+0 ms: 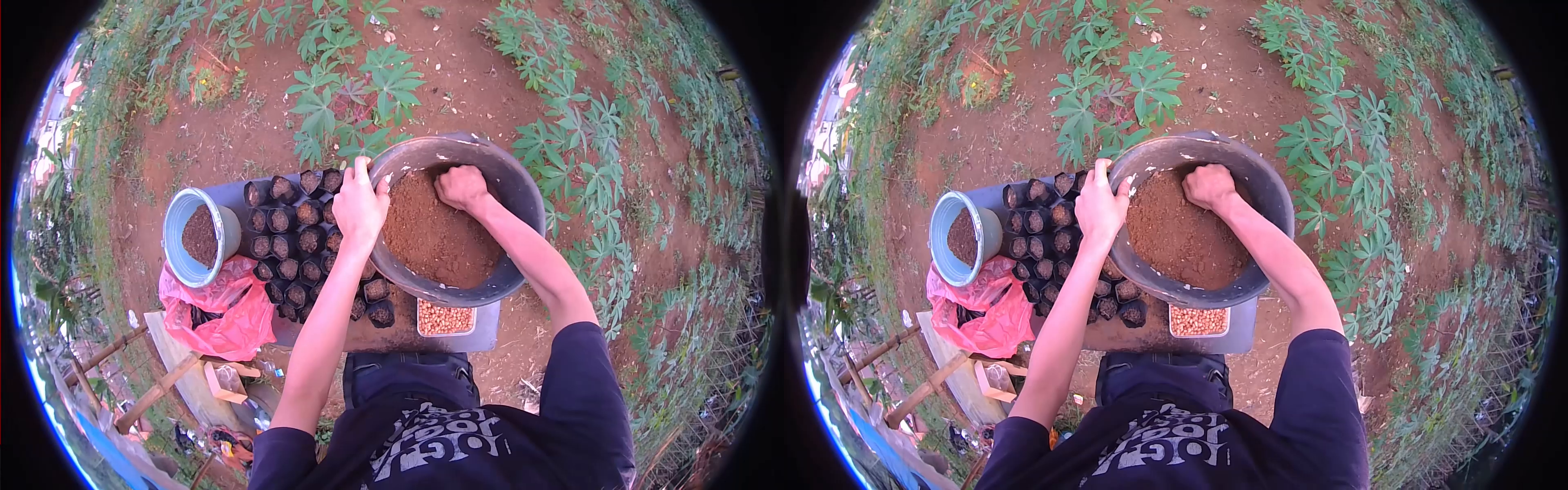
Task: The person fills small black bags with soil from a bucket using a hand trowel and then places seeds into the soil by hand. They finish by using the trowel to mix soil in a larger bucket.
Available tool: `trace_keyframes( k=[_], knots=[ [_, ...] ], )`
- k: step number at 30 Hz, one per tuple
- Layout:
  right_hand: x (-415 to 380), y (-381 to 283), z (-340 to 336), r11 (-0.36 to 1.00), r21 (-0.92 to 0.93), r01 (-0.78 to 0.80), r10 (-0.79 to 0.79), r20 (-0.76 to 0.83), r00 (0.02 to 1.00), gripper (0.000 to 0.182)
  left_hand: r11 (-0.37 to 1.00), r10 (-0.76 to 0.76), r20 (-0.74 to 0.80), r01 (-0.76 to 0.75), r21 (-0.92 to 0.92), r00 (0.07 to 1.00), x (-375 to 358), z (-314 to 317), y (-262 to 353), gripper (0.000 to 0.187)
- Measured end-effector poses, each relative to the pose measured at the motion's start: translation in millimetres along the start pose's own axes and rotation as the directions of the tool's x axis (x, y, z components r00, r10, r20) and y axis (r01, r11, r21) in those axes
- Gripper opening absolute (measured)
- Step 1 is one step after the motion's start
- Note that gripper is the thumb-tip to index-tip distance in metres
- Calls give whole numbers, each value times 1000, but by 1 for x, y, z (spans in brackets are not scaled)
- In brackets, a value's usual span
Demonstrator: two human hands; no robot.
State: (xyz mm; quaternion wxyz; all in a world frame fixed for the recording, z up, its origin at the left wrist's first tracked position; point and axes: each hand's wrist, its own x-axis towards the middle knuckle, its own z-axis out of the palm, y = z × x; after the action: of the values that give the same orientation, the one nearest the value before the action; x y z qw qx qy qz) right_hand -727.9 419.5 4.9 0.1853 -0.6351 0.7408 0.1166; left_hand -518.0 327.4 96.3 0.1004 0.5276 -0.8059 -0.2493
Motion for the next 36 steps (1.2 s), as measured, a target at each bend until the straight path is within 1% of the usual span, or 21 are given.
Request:
trace_keyframes(
  k=[3, 6, 12, 16, 22, 29, 31, 34, 35, 36],
  knots=[
    [2, -4, -7, 1000, -1, 18, -18, 33, 999, 41, 1000, 3, -7, -3, 3, 1000, 1, 1, -1, 44],
    [5, -7, -13, 995, -13, 101, -99, 85, 991, 43, 1000, 2, -6, -2, 3, 1000, 0, 2, -1, 44],
    [6, -12, -17, 982, -5, 190, -188, 92, 978, 45, 1000, 11, -7, -11, 11, 1000, 2, 2, -1, 44],
    [-4, -15, -10, 982, 26, 188, -189, 49, 981, 46, 1000, -1, 5, 0, 8, 1000, 1, 0, -2, 45],
    [-22, -19, -11, 956, 120, 268, -261, -77, 962, 48, 1000, 18, -28, -18, -14, 999, -1, 0, -3, 46],
    [-52, -29, -25, 949, 171, 264, -256, -71, 964, 48, 999, 33, -45, -33, 2, 998, -2, 0, -3, 45],
    [-65, -31, -32, 942, 186, 281, -268, -89, 959, 48, 1000, 17, -21, -17, 18, 1000, -3, -3, -2, 45],
    [-87, -29, -39, 935, 181, 306, -291, -102, 951, 48, 999, 27, -8, -27, 24, 1000, -3, -2, -4, 46],
    [-97, -26, -42, 933, 157, 325, -305, -140, 942, 48, 999, 38, -8, -38, 22, 999, -2, -1, -5, 46],
    [-107, -24, -45, 937, 143, 318, -300, -132, 945, 48, 999, 34, -4, -34, 22, 999, -2, -1, -4, 46]
  ],
)
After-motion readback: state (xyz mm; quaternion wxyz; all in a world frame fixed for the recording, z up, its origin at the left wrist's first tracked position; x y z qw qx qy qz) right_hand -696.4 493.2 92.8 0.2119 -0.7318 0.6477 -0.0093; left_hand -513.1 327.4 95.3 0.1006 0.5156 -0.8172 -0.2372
